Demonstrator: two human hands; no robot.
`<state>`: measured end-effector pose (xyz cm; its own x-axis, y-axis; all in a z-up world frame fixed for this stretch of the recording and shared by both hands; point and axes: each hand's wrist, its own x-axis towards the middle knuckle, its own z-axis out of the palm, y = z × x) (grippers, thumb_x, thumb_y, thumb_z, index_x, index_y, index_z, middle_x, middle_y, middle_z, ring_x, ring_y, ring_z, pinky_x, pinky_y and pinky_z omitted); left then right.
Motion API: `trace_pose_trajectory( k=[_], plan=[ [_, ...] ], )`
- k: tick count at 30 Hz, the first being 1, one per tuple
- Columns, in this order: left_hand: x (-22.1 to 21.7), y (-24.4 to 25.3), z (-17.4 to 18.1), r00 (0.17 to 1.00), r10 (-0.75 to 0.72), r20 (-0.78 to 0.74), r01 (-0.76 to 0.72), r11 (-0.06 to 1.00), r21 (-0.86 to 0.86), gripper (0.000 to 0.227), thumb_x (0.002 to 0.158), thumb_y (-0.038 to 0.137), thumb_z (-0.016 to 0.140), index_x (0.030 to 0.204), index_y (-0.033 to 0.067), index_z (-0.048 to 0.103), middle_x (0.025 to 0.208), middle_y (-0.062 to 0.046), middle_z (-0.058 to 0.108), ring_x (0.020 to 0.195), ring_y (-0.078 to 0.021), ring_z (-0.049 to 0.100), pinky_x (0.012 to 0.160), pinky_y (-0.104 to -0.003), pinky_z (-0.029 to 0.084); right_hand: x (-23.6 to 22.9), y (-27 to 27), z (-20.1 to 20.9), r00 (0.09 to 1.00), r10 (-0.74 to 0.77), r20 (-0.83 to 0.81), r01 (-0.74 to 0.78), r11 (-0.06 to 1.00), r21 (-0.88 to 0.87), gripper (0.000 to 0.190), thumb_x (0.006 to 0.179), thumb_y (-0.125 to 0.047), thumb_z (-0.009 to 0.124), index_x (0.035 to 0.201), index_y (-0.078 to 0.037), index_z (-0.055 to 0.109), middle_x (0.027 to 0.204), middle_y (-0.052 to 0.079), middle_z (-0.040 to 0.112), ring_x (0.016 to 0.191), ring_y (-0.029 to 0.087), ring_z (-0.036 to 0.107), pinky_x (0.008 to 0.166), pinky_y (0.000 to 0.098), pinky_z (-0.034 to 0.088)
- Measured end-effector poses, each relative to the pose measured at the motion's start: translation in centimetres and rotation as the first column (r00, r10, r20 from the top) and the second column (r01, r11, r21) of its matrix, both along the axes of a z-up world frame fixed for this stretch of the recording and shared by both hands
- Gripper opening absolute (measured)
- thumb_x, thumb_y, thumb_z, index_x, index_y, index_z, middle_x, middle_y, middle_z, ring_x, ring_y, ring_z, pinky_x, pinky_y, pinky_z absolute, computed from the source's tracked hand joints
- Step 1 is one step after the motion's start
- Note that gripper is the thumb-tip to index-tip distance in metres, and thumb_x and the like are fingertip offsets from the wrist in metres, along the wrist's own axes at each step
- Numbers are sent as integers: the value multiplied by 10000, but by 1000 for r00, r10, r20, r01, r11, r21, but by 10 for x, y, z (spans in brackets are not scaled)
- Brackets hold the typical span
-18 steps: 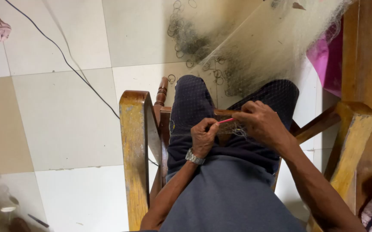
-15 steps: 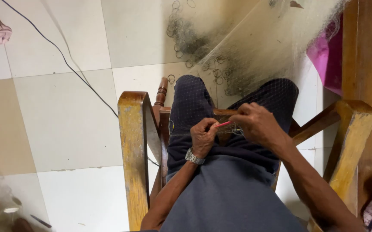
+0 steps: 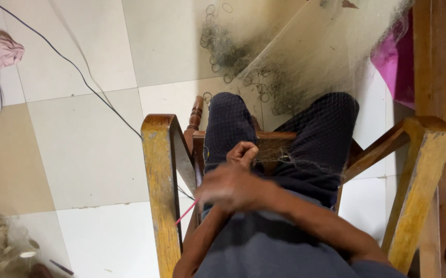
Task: Repairing a fishing net using a netting needle and scissors
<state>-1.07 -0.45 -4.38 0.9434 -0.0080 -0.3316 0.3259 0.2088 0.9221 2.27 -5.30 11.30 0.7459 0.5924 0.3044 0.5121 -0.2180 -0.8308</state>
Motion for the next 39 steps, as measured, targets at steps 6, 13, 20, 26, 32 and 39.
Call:
trace_pose_trajectory(
  k=[6, 13, 20, 26, 32, 39],
  plan=[
    [10, 16, 62, 987, -143, 67, 148, 986, -79, 104, 859, 96, 566, 756, 85, 574, 562, 1, 481, 489, -79, 412, 487, -232, 365, -21, 48, 48, 974, 218, -56, -213, 974, 79, 233, 829, 23, 514, 1012, -119, 545, 718, 55, 477, 537, 265, 491, 389, 370, 293],
    [1, 29, 57, 959, -240, 151, 254, 964, -78, 85, 901, 121, 545, 831, 90, 581, 617, -1, 477, 550, -99, 414, 547, -273, 383, -11, 64, 50, 979, 201, -40, -196, 976, 92, 309, 794, 107, 524, 1041, -76, 554, 739, 64, 511, 576, 215, 508, 427, 313, 340],
    [0, 29, 52, 971, -227, 76, 234, 968, -96, 158, 897, 220, 553, 907, 69, 599, 604, -7, 491, 535, -92, 433, 537, -268, 383, 4, 82, 68, 899, 233, -371, -381, 835, -397, 166, 898, -41, 398, 1042, 21, 453, 893, 188, 488, 655, 377, 559, 449, 524, 440],
    [7, 21, 60, 983, -178, 42, 181, 980, -85, 206, 925, 226, 489, 821, 76, 586, 526, 11, 456, 478, -81, 417, 520, -231, 367, -6, 77, 57, 971, 220, -96, -240, 861, -449, 114, 912, -103, 465, 959, -27, 536, 778, 129, 552, 546, 260, 537, 435, 394, 416],
    [19, 30, 70, 891, -448, -75, 445, 828, 342, 166, 870, 182, 428, 866, 185, 594, 831, 4, 487, 852, -211, 438, 863, -401, 321, 60, -3, 63, 942, 84, 325, 22, 951, -309, 357, 715, 31, 625, 1025, -138, 572, 801, 67, 507, 706, 212, 445, 722, 374, 402],
    [6, 1, 22, 959, 25, -283, -93, 969, -228, 202, 764, 87, 569, 568, 42, 557, 380, -77, 404, 312, -122, 393, 338, -225, 317, 50, -39, 41, 948, -302, -105, 319, 910, 266, 239, 884, -57, 492, 1073, 15, 618, 814, 77, 596, 597, 213, 513, 611, 316, 482]
  ],
)
